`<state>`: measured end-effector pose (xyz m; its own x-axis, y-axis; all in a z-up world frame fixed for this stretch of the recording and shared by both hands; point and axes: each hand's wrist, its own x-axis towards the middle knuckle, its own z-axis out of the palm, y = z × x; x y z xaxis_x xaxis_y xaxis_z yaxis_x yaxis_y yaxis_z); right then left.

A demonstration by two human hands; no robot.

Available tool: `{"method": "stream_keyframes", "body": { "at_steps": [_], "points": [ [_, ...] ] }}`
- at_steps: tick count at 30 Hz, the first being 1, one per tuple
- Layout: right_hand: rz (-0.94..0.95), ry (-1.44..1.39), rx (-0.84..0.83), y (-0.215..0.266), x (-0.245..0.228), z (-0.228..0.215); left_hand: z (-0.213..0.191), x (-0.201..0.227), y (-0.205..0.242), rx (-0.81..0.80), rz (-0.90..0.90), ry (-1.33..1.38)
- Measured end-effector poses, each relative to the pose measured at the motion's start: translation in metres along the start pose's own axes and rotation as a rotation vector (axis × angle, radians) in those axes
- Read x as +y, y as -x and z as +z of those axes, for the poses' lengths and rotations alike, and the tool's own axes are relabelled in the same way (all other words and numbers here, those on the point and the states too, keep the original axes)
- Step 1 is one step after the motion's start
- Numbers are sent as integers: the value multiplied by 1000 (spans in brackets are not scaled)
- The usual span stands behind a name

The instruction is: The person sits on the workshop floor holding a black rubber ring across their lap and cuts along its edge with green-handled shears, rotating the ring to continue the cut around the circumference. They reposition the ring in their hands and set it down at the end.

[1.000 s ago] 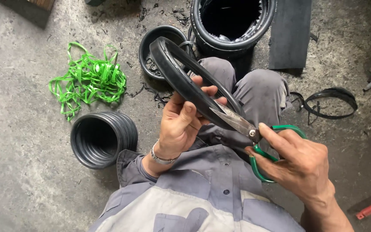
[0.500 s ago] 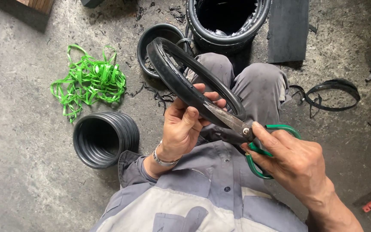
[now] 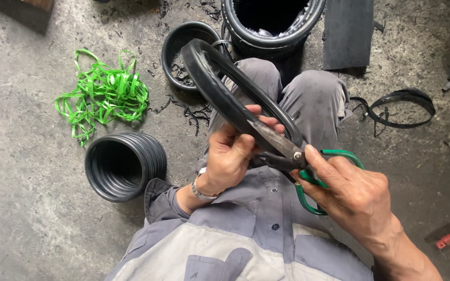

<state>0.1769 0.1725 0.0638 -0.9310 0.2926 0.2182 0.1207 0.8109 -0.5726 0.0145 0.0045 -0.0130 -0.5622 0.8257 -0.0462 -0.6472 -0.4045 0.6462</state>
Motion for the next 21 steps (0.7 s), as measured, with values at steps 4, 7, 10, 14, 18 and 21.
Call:
{"method": "stream_keyframes", "body": {
  "at_steps": [4,7,10,14,18,21],
  "points": [
    [23,26,-26,-4,-1,-5,1,-8,1,-38,-87,-81],
    [27,17,-20,-4,-2,-6,3,-7,0,-36,-53,-98],
    [32,-25,-7,-7,0,-3,-1,-5,-3,-54,-83,-150],
    [61,-71,-5,-11,0,-1,-17,-20,14,-111,-183,-283],
    [39,-174,42,-14,-2,0,9,28,-7,-123,-118,-203],
    [52,-189,51,-17,-3,2,10,56,-9,25,-55,123]
  ]
}}
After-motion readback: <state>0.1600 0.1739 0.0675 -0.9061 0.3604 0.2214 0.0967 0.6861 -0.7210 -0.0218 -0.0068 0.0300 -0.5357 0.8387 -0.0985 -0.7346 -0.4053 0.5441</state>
